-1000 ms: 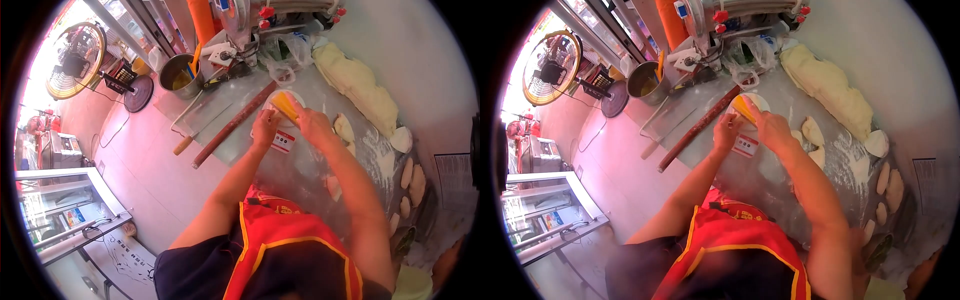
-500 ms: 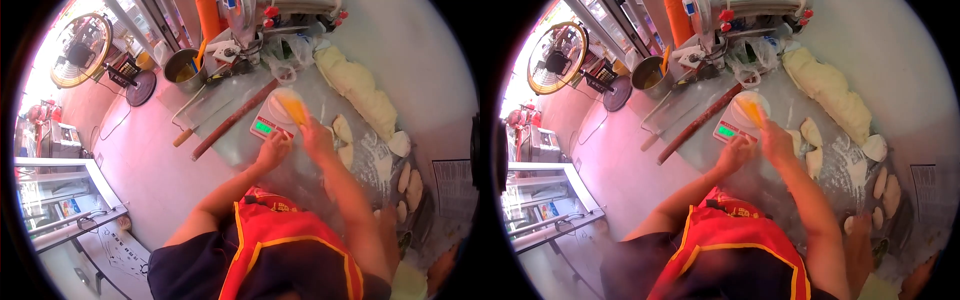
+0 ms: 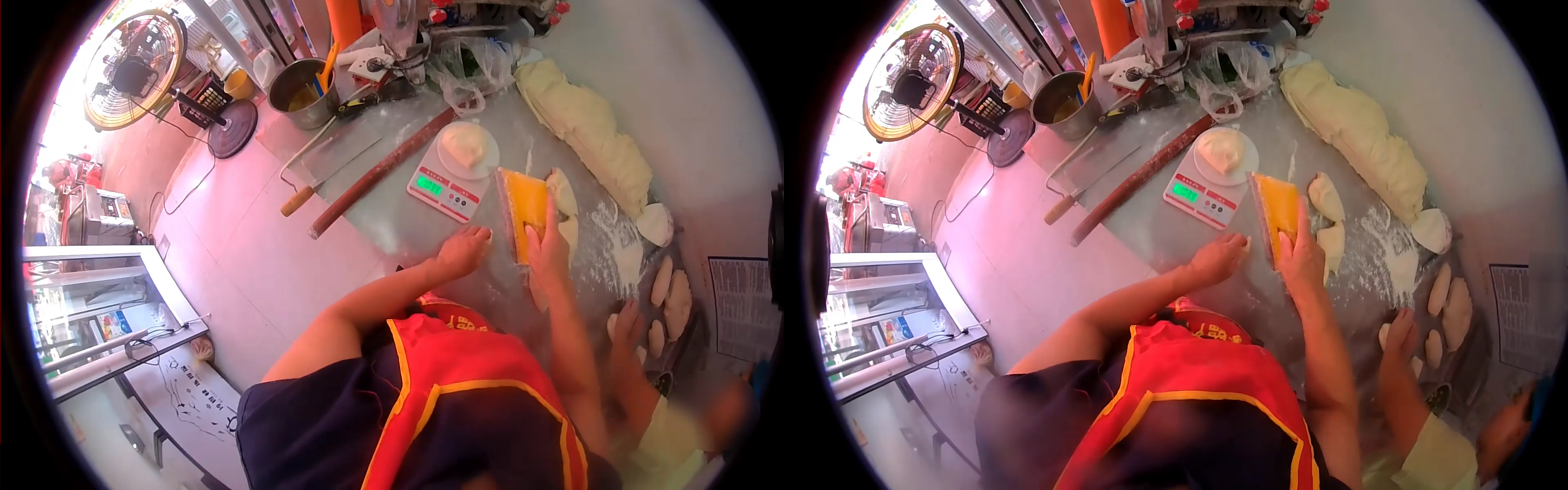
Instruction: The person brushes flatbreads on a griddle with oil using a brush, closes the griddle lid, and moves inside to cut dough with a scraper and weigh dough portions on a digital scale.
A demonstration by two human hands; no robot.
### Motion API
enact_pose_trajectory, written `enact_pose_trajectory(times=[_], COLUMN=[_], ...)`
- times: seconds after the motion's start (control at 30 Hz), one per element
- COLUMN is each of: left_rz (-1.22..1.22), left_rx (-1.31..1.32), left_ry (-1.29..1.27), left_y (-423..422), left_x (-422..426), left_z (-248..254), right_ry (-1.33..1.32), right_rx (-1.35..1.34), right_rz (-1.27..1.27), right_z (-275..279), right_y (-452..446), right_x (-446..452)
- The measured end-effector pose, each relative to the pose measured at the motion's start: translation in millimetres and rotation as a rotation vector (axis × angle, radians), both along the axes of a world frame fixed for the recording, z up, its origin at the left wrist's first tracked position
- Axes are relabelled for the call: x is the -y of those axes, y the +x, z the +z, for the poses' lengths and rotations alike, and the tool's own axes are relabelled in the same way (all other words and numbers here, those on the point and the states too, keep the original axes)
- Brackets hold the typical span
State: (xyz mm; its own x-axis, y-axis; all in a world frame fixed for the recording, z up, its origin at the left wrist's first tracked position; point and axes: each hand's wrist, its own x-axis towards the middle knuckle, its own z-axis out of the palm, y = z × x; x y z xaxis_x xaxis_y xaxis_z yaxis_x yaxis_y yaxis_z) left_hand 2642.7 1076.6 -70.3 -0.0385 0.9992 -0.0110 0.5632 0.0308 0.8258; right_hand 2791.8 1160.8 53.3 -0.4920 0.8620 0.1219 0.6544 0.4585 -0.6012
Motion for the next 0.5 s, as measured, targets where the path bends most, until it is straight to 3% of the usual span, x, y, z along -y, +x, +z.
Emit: enact_pose_trajectory(times=[0.27, 0.37, 0.5], left_rz=[-0.023, 0.208, 0.549], left_rx=[-0.087, -0.117, -0.148], left_ry=[-0.026, -0.038, 0.242], left_y=[-14, -37, -98], left_x=[-1, -19, -54], left_z=[16, 9, 6], right_ry=[0.01, 0.049, -0.011], right_rx=[-0.017, -0.026, 0.011], right_rz=[0.032, 0.053, 0.036], right_z=[9, 12, 18], right_y=[-13, -21, -35], right_x=[-2, -7, -12])
